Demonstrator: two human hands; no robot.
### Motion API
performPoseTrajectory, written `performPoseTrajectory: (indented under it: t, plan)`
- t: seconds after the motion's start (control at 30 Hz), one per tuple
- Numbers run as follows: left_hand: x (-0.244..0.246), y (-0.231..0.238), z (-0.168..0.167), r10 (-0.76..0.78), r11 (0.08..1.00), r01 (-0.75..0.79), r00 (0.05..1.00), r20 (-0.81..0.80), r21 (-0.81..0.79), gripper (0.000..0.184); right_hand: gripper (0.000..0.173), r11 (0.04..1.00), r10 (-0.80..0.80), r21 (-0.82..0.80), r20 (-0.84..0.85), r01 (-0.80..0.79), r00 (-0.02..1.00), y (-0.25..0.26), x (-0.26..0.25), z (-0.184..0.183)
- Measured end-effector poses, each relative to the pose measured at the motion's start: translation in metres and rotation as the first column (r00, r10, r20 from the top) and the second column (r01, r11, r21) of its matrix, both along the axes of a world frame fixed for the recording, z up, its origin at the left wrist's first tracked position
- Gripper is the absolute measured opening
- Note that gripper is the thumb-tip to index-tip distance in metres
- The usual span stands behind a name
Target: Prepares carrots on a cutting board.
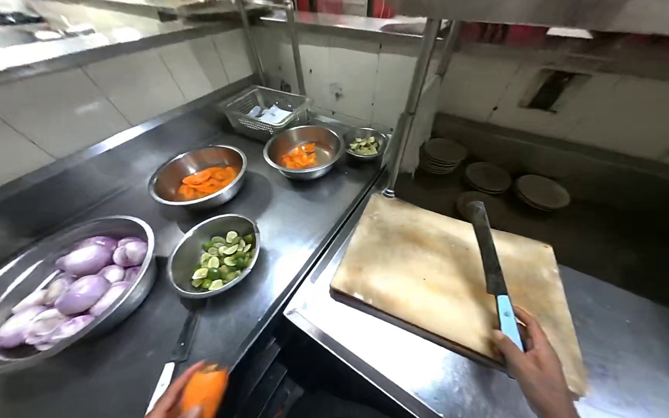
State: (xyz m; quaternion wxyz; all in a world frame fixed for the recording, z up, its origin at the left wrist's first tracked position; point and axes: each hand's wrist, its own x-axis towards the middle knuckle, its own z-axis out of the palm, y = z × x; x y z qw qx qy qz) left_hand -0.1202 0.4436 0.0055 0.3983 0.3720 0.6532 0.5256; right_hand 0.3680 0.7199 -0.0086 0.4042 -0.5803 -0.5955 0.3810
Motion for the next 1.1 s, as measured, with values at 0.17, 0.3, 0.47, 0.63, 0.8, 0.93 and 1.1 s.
performPoseTrajectory:
  t: [0.17,0.3,0.47,0.63,0.8,0.93,1.1]
  plan:
    - [0.125,0.121,0.023,-0.139,0.984,0.123,0.983,0.117,0.132,0.098,0.065,0.996,0.085,0.013,-0.111,-0.084,0.990,-0.002,0.011,-0.002]
    - [0.180,0.196,0.034,-0.260,0.964,0.264,0.933,0.247,0.018,0.081,0.064,1.000,0.028,-0.002,-0.323,-0.030,0.946,-0.016,0.015,0.004]
    - [0.223,0.277,0.032,-0.333,0.932,0.352,0.925,0.182,-0.085,0.062,0.063,0.963,-0.044,-0.263,-0.346,-0.052,0.937,-0.085,0.023,0.014]
    - [0.240,0.345,0.011,-0.394,0.919,0.357,0.828,-0.400,-0.167,0.063,0.048,0.921,-0.137,-0.390,-0.272,0.021,0.952,-0.130,0.018,0.006]
    - [0.227,0.356,-0.006,-0.531,0.797,0.603,0.730,-0.430,0.040,0.038,0.051,0.917,-0.045,-0.398,-0.033,0.028,0.998,-0.130,-0.001,0.013]
    - [0.206,0.352,-0.011,-0.661,0.626,0.779,0.560,-0.499,0.045,0.027,0.049,0.892,0.128,-0.447,0.116,-0.063,0.985,-0.121,-0.006,0.009]
    - [0.206,0.345,-0.026,-0.553,0.623,0.770,0.557,-0.620,0.137,0.024,0.048,0.866,0.211,-0.495,0.229,-0.073,0.950,-0.105,-0.009,0.012]
